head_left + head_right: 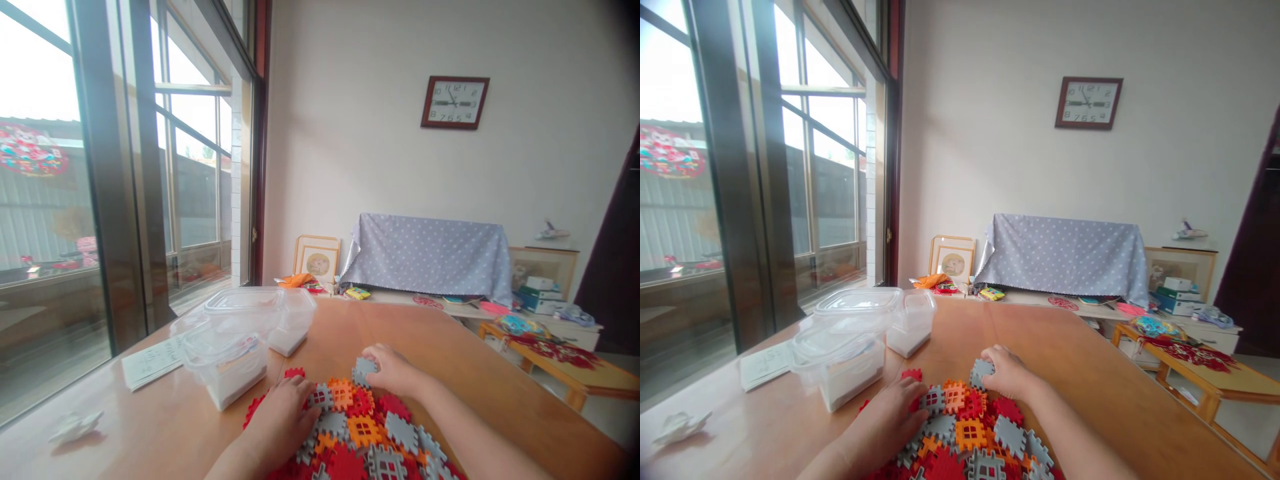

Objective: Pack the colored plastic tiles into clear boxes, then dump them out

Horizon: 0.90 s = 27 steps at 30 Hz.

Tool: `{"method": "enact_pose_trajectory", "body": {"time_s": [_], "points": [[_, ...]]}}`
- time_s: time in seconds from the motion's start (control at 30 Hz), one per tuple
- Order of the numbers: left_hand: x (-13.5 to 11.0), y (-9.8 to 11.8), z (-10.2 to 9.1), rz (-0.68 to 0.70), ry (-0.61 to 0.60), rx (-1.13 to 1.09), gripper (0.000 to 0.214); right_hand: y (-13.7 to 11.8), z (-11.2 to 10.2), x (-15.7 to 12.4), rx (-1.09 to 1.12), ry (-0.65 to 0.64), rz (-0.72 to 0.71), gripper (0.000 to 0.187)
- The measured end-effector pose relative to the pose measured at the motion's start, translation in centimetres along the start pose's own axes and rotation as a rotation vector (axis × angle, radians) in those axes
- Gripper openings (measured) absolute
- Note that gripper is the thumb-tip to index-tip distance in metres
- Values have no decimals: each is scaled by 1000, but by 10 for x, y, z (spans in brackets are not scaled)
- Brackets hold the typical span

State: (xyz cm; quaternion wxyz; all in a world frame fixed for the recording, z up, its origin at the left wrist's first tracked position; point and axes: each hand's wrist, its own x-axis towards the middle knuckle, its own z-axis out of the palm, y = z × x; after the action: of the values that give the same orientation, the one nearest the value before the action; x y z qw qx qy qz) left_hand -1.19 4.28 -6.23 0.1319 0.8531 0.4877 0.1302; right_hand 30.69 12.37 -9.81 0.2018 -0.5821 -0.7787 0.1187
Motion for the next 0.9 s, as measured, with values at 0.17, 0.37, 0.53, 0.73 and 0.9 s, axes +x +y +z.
{"method": "enact_pose_trajectory", "body": {"time_s": [0.17, 0.37, 0.53, 0.73, 0.9], "points": [[1, -6, 6, 17, 66, 5, 24, -6, 6, 6, -2, -114, -55, 39], [0, -4, 5, 16, 63, -6, 20, 1, -1, 9, 15, -226, -90, 39], [1, -1, 3, 11, 56, -5, 19, 5, 1, 11, 30, -262, -99, 49], [1, -2, 5, 16, 53, 0, 19, 7, 8, 13, 23, -214, -85, 47], [0, -2, 5, 7, 44, 5, 20, 10, 11, 19, 8, -138, -55, 43]]}}
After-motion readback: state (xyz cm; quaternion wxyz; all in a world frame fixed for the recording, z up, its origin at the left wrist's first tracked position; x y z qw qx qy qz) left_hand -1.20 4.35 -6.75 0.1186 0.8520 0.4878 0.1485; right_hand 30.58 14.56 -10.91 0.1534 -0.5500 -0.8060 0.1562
